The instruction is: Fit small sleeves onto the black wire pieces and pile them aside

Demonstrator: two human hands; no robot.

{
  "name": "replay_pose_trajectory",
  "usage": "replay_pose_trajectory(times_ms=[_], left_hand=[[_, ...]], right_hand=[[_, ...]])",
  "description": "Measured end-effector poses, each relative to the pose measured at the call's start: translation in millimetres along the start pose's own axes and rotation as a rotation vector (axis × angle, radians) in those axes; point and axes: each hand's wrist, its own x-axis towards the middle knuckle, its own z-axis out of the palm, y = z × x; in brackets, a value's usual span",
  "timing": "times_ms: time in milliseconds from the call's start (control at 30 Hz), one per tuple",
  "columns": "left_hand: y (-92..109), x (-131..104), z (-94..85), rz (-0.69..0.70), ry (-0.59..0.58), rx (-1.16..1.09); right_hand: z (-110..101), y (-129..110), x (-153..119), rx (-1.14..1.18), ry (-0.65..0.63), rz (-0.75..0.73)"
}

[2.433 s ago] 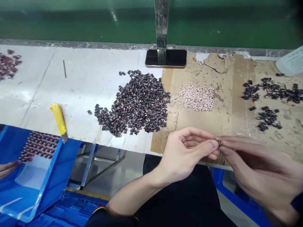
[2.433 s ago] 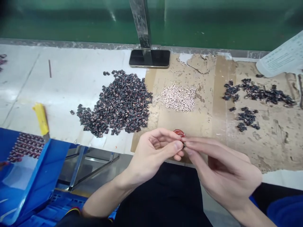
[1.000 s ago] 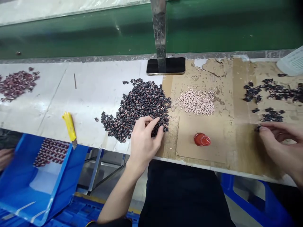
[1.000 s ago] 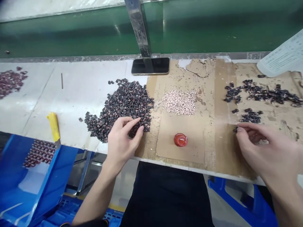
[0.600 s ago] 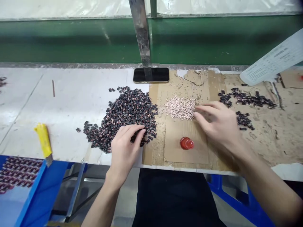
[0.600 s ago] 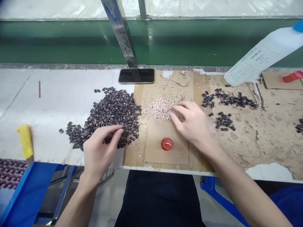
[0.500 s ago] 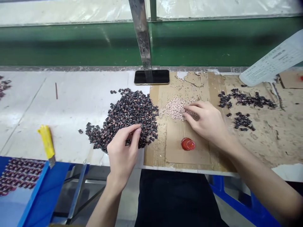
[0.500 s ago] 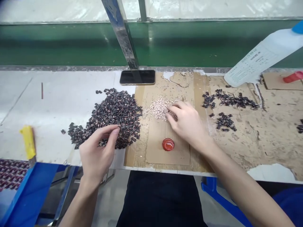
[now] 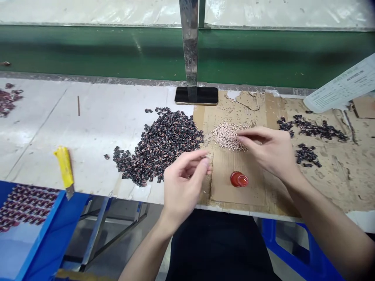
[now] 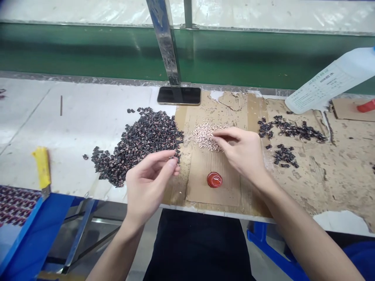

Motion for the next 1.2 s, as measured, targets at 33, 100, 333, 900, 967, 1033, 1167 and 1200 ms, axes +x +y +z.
replay_pose_trajectory(times_ms=[33,100,333,900,967,1033,1167,1200], left_hand=[[1,-1,5.3,0.094,-0.036,0.051],[1,-1,15.7,0.316,-0.097,0.175],[1,0,30.5,0.781,-0.196,0.442],[1,-17,39.9,0.698,-0.136,0.414],[-1,-19,38.8,0.695,-0.134,0.420],[-2,-21,38.2,0.697,-0.135,0.412],[-4,-24,38.5,0.657,-0.162,0.373],[-4,-25,38.2,0.633,-0.171,0.357]], right_hand=[[-5,-1,-5,0.130,-0.001,0.077],[-14,-5,-18,0.367,-0.045,0.204],[-35,-30,-45,0.669,-0.214,0.321],[-19,-43,-83,0.750,-0.120,0.323],[-20,-42,-85,0.782,-0.143,0.357],[-20,-41,-88,0.808,-0.162,0.374],[-20,-41,-91,0.789,-0.171,0.348],[-21,-41,-92,0.763,-0.164,0.333]])
